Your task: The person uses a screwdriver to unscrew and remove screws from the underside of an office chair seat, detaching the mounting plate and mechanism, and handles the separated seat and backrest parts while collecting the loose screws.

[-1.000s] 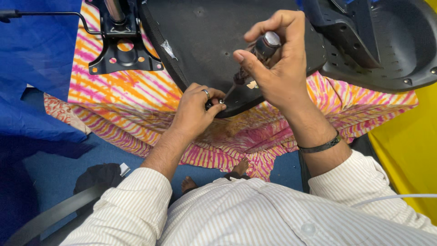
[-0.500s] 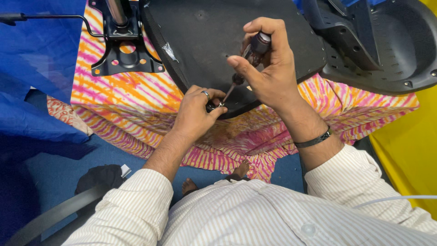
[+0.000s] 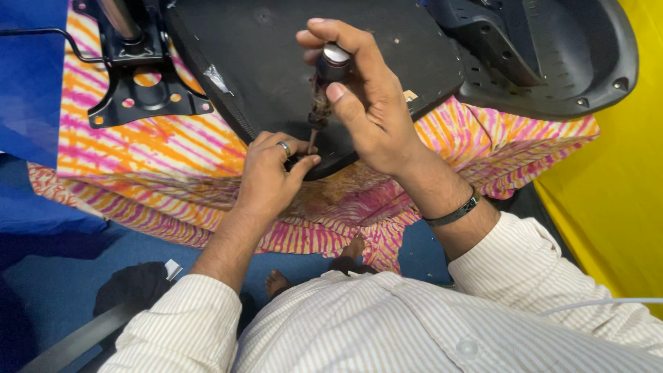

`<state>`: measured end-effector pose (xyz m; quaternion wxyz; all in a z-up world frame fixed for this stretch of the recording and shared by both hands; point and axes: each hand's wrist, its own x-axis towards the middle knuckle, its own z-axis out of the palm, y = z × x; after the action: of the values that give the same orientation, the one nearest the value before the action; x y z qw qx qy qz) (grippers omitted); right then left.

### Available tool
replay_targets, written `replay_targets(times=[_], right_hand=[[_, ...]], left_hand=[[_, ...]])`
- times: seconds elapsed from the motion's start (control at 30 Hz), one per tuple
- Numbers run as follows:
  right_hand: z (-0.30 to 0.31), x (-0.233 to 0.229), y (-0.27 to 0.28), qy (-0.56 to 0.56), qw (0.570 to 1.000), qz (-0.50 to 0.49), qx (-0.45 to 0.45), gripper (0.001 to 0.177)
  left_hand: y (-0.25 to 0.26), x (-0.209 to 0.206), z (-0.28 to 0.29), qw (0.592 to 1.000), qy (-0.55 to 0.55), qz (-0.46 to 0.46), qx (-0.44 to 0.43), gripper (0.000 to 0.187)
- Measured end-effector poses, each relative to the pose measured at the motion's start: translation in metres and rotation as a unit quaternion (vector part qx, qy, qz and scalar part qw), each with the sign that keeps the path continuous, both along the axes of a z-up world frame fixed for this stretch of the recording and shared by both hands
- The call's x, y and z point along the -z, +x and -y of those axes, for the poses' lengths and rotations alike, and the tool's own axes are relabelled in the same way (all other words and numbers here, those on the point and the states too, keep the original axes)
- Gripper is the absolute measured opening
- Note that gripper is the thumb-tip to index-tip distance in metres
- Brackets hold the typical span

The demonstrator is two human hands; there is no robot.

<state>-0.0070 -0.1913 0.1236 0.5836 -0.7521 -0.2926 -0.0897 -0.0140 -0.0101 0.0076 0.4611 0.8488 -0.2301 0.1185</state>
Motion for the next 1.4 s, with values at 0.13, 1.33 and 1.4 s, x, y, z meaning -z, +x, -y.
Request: replay_targets(times=[0.13, 1.33, 1.4], right_hand=[[-0.004, -0.001, 0.001, -0.003, 0.999, -0.024, 0.040, 0.046], [0.012, 0.004, -0.015, -0.040, 0.997, 0.062, -0.014, 0.044], [0.009, -0.001, -0.016, -0.032, 0.999, 0.006, -0.008, 0.045]], left_hand=[[0.001, -0.001, -0.002, 1.000, -0.007, -0.026, 0.012, 0.019], [0.008, -0.022, -0.013, 0.989, -0.011, -0.126, 0.071, 0.017], [0.010, -0.024, -0.014, 0.987, 0.004, -0.139, 0.076, 0.019]])
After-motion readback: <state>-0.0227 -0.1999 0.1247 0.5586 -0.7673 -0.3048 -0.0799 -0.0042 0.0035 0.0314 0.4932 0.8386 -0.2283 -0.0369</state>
